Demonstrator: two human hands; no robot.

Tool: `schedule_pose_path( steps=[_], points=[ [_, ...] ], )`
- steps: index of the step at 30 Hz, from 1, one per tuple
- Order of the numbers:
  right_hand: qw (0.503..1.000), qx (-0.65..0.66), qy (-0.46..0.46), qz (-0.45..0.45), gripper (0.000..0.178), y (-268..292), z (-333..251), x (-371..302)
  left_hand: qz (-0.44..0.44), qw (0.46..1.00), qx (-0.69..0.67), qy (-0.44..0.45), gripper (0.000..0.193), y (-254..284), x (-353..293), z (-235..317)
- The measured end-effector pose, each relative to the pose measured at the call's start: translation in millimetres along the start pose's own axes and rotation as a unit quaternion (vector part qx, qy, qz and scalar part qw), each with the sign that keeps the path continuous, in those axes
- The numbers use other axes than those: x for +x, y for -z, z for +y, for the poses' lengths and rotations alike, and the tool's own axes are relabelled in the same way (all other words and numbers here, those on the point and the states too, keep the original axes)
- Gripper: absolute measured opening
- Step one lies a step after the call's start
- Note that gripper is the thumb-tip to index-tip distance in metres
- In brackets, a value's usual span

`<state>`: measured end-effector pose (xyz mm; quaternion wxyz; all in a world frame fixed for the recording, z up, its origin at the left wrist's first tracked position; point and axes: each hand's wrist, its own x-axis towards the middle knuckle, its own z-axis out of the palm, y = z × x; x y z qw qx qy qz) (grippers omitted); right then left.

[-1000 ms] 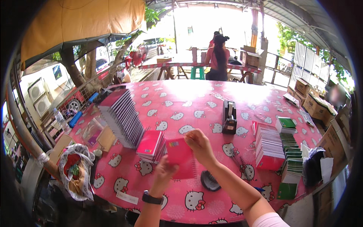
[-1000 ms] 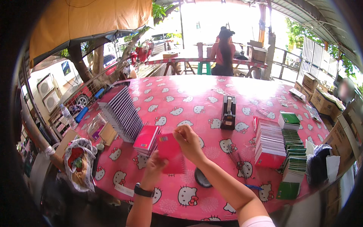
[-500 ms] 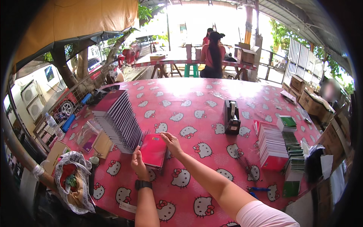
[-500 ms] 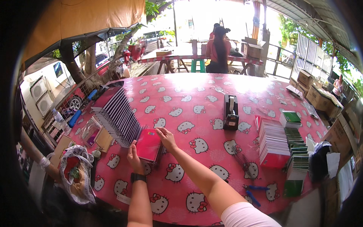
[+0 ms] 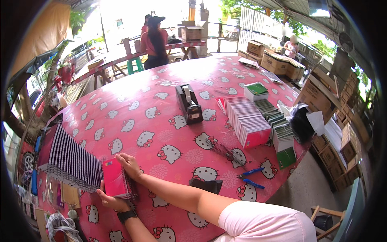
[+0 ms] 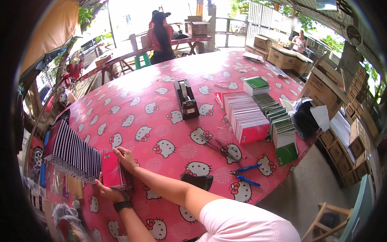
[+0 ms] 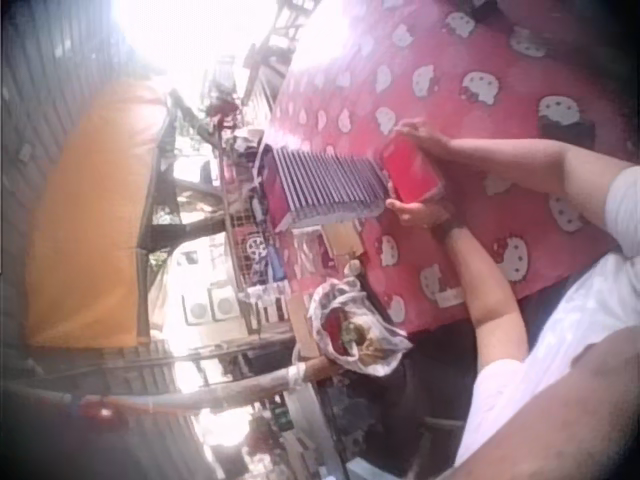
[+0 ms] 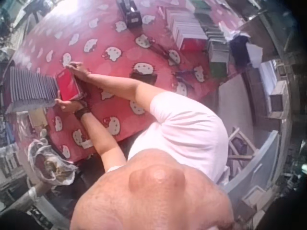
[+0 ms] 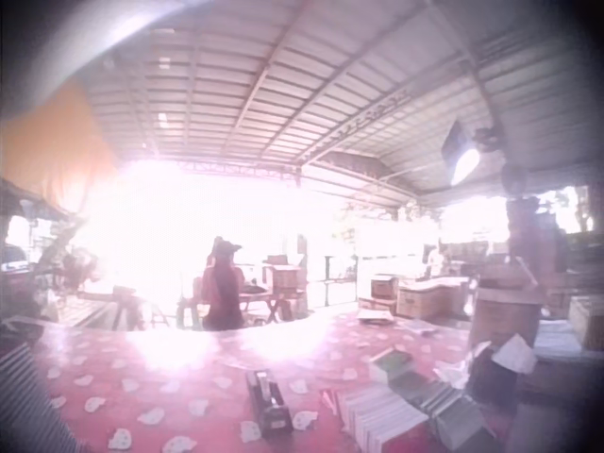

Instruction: The person assembles spiral-bound notebooks by inserting a metal coil into the punched holes of stacked paper and covers. They use a black plastic tool to guide the coil and a pair of pliers to crimp the ends, then stack the finished notebooks on the table.

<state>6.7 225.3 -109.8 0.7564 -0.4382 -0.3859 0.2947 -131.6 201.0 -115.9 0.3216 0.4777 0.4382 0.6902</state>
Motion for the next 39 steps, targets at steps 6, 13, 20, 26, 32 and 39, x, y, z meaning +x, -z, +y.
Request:
schedule_pose_path(
  steps=[6, 13, 20, 26, 32, 39],
  points=[
    [0.998, 0.055, 0.003, 0.024, 0.031, 3, 10, 3, 0.001, 0.949, 0.232, -0.215, 0.033, 6, -1, -22],
    [0.999, 0.035, 0.010, 0.002, 0.027, -2, 7, -4, -0.003, 0.866, 0.325, -0.381, 0.024, 17, 6, -13],
    [0.984, -0.169, 0.021, -0.049, 0.043, 28, -22, 8, -0.063, 0.986, 0.084, -0.127, 0.033, 2, 3, -8],
    [0.884, -0.349, 0.165, -0.265, 0.029, 138, -157, -10, -0.084, 0.965, -0.182, 0.169, 0.046, 3, -2, 25],
    [0.828, -0.540, 0.131, -0.073, 0.013, 369, -283, -83, -0.131, 0.928, -0.261, 0.229, 0.055, 16, 12, 16],
    [0.697, -0.695, 0.169, 0.058, 0.024, 451, -287, -132, -0.051, 0.996, -0.035, 0.058, 0.052, 32, -14, 54]
  ],
)
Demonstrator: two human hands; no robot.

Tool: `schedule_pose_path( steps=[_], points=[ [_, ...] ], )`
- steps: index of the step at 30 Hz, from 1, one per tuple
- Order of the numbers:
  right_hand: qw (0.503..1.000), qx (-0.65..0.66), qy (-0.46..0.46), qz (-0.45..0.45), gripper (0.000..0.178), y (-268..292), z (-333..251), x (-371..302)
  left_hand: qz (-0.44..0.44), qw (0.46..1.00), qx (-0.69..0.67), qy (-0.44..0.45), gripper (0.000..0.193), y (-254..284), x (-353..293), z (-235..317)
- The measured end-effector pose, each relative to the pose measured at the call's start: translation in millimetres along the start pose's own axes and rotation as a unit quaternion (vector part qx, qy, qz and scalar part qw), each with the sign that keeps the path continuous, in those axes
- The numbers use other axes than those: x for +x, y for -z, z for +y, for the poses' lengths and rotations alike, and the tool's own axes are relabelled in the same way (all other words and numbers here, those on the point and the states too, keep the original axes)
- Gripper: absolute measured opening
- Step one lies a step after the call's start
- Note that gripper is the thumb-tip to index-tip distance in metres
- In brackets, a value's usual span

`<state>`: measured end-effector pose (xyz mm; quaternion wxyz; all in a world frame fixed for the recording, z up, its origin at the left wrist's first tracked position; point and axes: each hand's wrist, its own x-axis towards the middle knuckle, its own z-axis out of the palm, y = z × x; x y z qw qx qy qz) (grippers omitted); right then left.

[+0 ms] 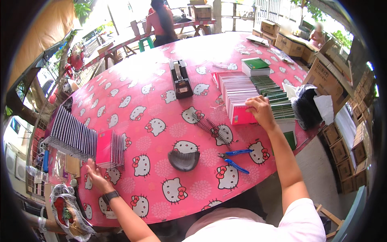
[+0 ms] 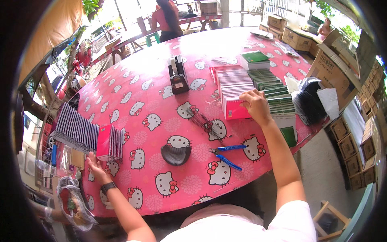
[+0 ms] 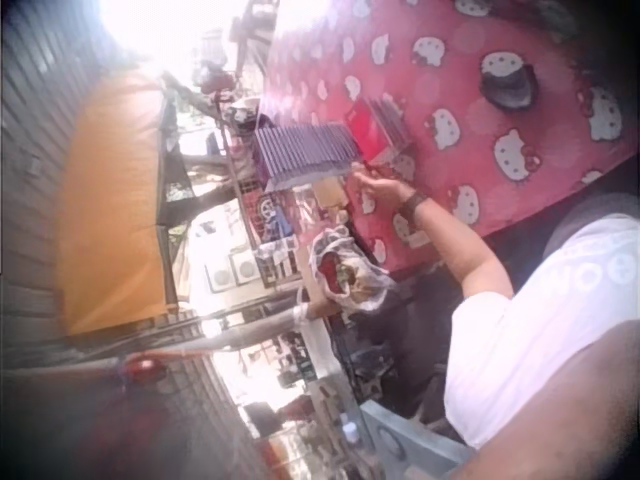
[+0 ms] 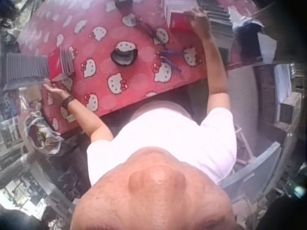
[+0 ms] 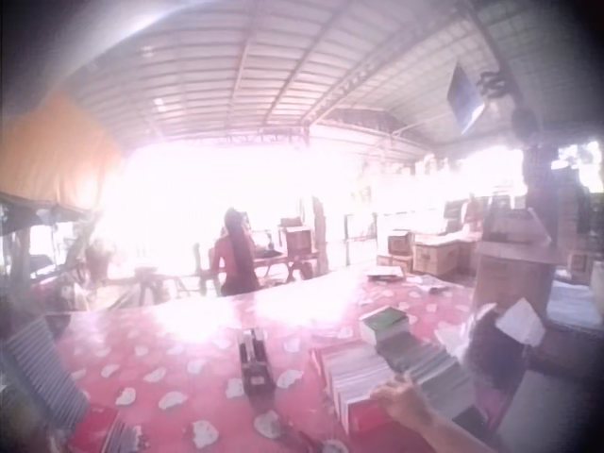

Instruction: The person assembles spiral-bound notebooks by inserting a metal coil into the punched holes of stacked paper and covers. They use a black plastic tool to guide the coil and a pair of pliers to crimp the ends, then stack the finished notebooks on the table.

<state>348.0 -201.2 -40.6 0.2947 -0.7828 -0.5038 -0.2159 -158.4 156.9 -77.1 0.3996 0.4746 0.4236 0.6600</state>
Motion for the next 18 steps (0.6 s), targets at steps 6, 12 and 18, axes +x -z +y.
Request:
schedule_pose_path(
  steps=[6, 12, 18],
  points=[
    [0.990, 0.136, -0.042, 0.011, 0.016, 18, -59, 10, -0.047, 0.970, 0.097, -0.216, 0.050, -35, -124, 78],
    [0.918, 0.332, 0.181, -0.120, 0.020, 25, -194, -30, -0.412, 0.895, 0.060, -0.157, 0.046, -103, -243, 111],
    [0.805, 0.569, -0.073, -0.152, 0.017, -17, -225, -81, -0.404, 0.903, -0.047, 0.139, 0.023, -46, -239, 60]
  ],
)
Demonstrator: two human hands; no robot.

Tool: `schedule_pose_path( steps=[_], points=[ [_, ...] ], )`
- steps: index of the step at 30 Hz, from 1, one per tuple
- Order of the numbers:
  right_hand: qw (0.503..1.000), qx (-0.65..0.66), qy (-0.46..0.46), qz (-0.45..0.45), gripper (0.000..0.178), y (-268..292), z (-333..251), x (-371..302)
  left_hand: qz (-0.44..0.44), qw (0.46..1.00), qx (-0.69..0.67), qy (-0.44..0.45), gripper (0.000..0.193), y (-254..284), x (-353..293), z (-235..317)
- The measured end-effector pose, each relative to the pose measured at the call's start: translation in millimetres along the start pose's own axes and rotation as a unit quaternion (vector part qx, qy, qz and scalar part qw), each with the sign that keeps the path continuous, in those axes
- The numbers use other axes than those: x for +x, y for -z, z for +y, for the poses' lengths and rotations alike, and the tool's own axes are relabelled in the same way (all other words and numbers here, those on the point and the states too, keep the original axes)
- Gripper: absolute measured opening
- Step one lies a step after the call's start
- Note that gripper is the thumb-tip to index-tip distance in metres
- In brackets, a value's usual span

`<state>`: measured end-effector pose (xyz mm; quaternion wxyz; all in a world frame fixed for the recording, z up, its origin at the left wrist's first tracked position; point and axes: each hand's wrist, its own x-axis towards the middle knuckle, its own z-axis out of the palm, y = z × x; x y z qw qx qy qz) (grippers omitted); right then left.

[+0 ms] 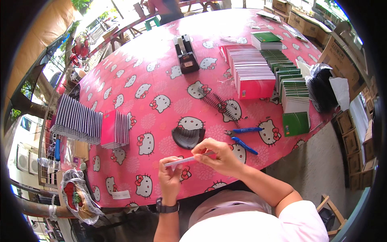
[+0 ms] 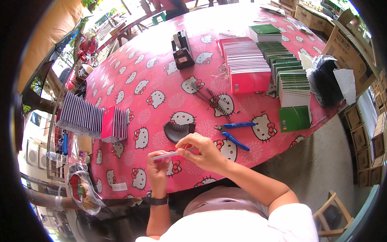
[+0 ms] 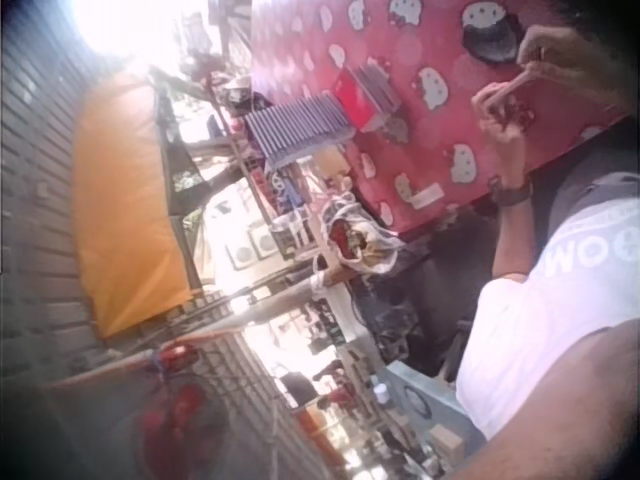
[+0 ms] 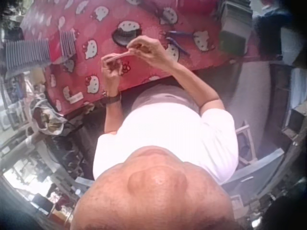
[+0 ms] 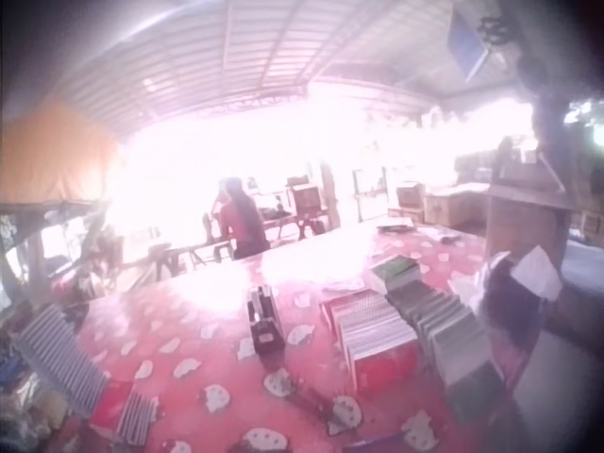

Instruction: The person assembles spiral-bound notebooks by inserting a metal coil into the punched holes of stacked paper and covers. They use a black plastic tool to guide the coil and a pair of pliers to crimp the ends, then stack the finished notebooks on the table.

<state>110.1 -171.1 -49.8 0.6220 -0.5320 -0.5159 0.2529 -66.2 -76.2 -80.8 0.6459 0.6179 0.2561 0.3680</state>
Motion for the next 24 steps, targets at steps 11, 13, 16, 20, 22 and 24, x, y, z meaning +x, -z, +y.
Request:
schedule_pose_path(
  steps=[11, 13, 16, 20, 22, 24],
  points=[
    [0.990, -0.142, -0.009, -0.002, 0.011, 38, 12, 38, -0.032, 0.829, 0.473, -0.295, 0.037, -35, -4, 24],
    [0.958, -0.257, 0.042, 0.120, 0.010, 77, 31, 67, 0.000, 0.840, 0.447, -0.308, 0.031, -37, 4, 26],
    [0.848, -0.526, 0.005, 0.064, 0.023, 127, 75, 73, -0.018, 0.847, 0.428, -0.315, 0.032, -37, 11, 24],
    [0.873, -0.478, -0.029, 0.089, 0.027, 129, 76, 72, -0.011, 0.849, 0.432, -0.304, 0.028, -38, 8, 24],
    [0.927, -0.340, -0.072, 0.142, 0.029, 128, 54, 74, -0.003, 0.849, 0.436, -0.298, 0.026, -37, 6, 24],
    [0.938, -0.279, -0.107, 0.175, 0.035, 129, 26, 69, 0.002, 0.853, 0.434, -0.288, 0.025, -37, 4, 22]
  ],
)
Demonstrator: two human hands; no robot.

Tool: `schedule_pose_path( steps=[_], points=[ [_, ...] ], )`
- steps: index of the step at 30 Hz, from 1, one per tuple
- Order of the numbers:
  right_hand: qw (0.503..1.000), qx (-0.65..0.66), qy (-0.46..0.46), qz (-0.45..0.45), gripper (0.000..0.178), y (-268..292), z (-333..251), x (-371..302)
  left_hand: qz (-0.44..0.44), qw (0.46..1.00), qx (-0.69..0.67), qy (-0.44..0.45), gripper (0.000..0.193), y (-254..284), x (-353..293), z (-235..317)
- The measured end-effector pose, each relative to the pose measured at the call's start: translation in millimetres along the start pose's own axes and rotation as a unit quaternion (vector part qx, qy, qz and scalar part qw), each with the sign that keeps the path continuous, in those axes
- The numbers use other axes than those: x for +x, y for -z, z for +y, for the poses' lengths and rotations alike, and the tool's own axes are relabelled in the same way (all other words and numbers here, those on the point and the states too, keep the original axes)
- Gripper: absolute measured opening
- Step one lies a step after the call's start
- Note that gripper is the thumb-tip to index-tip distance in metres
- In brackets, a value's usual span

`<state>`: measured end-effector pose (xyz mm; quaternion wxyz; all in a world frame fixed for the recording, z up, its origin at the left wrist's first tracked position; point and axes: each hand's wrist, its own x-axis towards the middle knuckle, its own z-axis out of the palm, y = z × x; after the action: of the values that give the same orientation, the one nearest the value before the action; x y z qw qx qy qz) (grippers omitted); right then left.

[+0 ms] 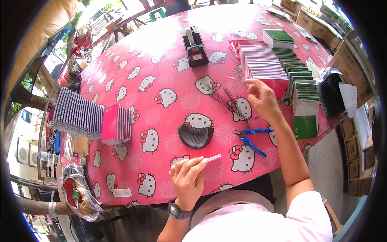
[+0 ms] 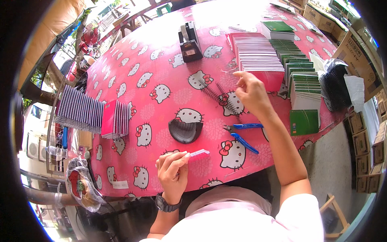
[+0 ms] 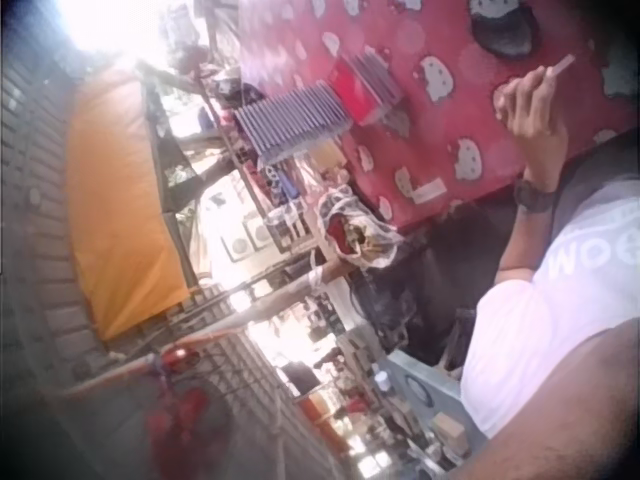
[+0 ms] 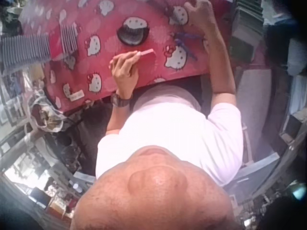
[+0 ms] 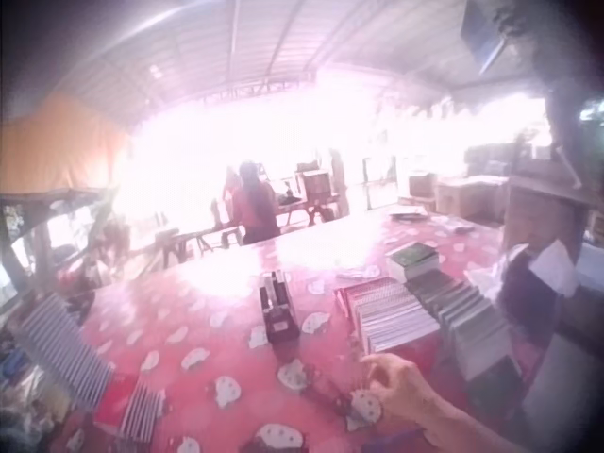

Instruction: The person assembles spiral-bound notebooks by inserting a metal coil into the punched holes of stacked paper and covers. They use a black plastic tool to guide the coil and a pair of pliers to crimp the ends, then stack the finished notebooks on the table.

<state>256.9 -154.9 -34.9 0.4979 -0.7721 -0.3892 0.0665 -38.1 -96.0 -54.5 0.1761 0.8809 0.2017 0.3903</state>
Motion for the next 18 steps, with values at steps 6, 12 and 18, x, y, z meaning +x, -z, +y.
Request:
schedule_pose_path(
  steps=[6, 12, 18],
  points=[
    [0.960, -0.269, -0.028, -0.074, 0.041, 33, 35, -55, 0.017, 1.000, 0.004, 0.009, 0.016, -3, 5, 2],
    [0.930, -0.352, -0.009, -0.105, 0.046, 24, 18, -49, 0.003, 0.999, 0.021, 0.035, 0.020, -4, 12, 4],
    [0.947, -0.302, 0.067, -0.086, 0.028, -8, 46, -3, -0.013, 0.999, 0.035, 0.012, 0.024, -4, 14, 8]
  ],
)
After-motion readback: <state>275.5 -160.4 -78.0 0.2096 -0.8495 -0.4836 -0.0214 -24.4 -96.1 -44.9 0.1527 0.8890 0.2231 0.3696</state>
